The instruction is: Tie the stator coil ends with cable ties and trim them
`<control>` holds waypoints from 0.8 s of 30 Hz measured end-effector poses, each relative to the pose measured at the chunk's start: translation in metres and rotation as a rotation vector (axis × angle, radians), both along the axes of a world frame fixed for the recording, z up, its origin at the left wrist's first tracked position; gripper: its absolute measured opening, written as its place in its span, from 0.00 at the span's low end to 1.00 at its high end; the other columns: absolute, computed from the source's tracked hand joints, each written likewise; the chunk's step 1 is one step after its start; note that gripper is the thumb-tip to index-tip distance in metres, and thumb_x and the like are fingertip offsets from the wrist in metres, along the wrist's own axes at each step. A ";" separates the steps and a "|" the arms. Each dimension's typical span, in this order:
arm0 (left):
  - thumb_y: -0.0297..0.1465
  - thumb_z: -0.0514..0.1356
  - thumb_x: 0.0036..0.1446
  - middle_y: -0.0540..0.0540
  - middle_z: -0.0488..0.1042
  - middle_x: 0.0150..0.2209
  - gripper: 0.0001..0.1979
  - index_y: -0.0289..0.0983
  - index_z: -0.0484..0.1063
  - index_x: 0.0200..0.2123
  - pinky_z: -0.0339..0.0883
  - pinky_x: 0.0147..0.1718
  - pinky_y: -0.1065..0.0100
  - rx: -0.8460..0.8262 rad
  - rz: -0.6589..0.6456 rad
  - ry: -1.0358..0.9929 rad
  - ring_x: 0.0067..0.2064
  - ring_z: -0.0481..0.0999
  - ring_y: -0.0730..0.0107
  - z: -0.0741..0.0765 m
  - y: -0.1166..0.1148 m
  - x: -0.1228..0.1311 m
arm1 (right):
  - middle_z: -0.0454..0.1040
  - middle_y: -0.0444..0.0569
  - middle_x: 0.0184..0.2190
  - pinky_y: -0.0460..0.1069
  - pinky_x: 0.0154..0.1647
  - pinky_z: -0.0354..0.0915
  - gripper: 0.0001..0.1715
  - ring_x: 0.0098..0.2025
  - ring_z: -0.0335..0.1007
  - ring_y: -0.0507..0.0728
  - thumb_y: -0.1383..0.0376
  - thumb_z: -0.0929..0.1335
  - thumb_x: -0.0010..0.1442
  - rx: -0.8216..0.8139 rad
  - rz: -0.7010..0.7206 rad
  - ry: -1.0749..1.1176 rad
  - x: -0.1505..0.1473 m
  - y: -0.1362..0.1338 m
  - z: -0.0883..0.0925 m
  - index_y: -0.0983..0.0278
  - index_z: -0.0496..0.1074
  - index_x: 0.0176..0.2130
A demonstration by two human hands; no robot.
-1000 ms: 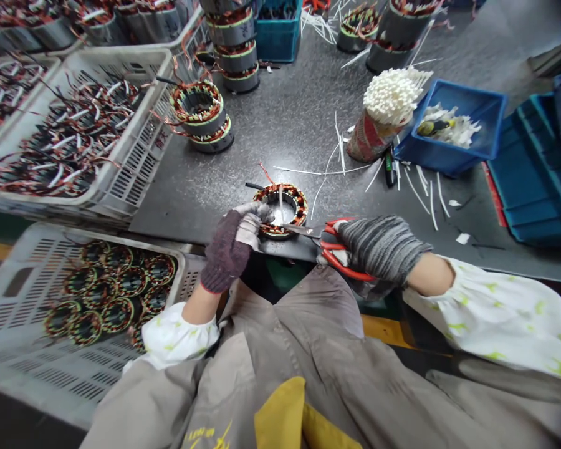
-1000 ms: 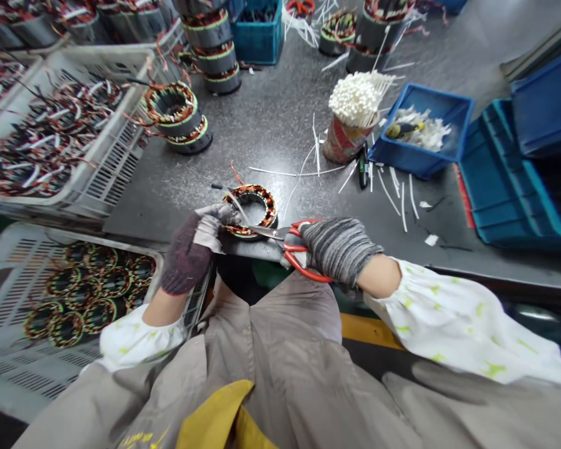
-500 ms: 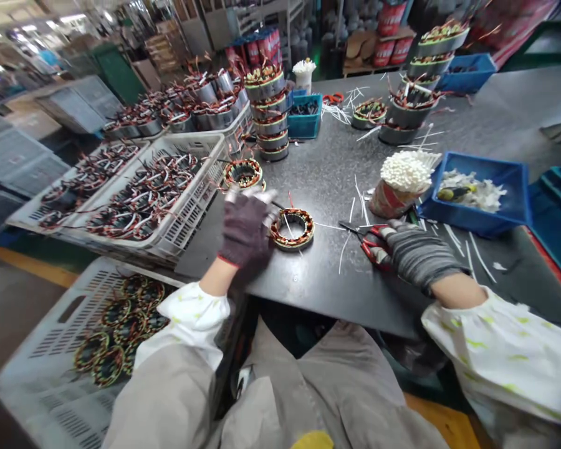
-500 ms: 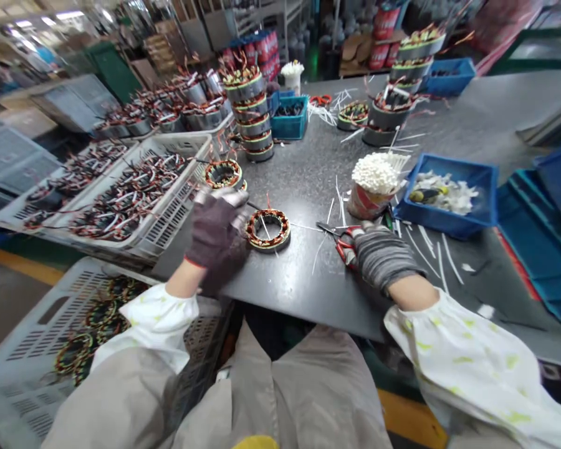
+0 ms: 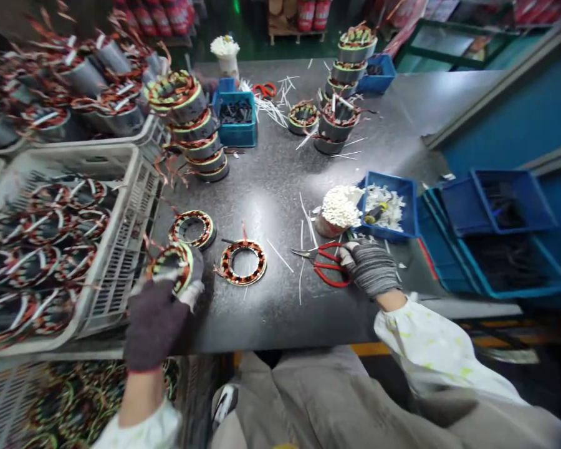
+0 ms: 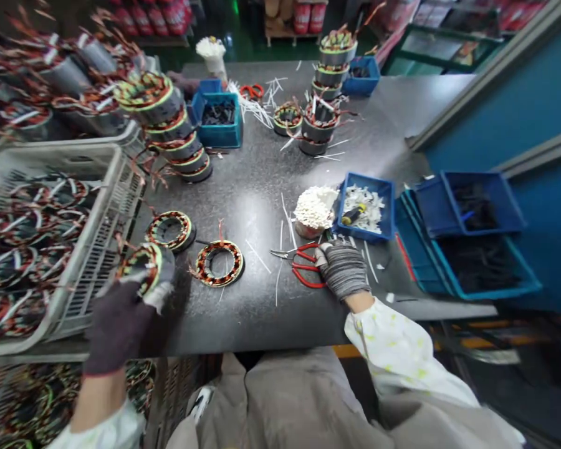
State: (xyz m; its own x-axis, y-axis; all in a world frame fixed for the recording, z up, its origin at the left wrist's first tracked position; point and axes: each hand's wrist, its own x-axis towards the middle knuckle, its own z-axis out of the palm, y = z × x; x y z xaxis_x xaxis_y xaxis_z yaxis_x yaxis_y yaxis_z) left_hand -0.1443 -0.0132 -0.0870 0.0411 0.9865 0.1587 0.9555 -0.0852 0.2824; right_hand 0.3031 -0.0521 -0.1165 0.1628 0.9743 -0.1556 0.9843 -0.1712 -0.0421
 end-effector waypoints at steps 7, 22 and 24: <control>0.43 0.58 0.67 0.29 0.82 0.57 0.24 0.36 0.80 0.57 0.53 0.68 0.28 -0.299 0.014 0.255 0.61 0.78 0.35 -0.010 -0.038 0.060 | 0.78 0.65 0.56 0.56 0.55 0.68 0.28 0.56 0.75 0.67 0.53 0.62 0.76 -0.318 -0.352 0.063 0.033 0.032 0.002 0.69 0.77 0.59; 0.37 0.66 0.67 0.42 0.77 0.65 0.26 0.50 0.72 0.67 0.59 0.71 0.39 -0.038 -0.614 0.060 0.69 0.73 0.47 0.083 -0.081 0.202 | 0.84 0.50 0.42 0.53 0.48 0.75 0.21 0.43 0.80 0.60 0.49 0.67 0.68 -0.425 0.043 1.108 0.042 -0.040 0.079 0.60 0.80 0.47; 0.37 0.65 0.68 0.40 0.83 0.56 0.25 0.43 0.73 0.66 0.68 0.67 0.43 -0.063 -0.646 0.068 0.61 0.80 0.50 0.077 -0.079 0.203 | 0.84 0.51 0.42 0.52 0.48 0.76 0.24 0.43 0.80 0.59 0.45 0.68 0.68 -0.413 0.134 1.299 0.019 -0.032 0.086 0.61 0.81 0.46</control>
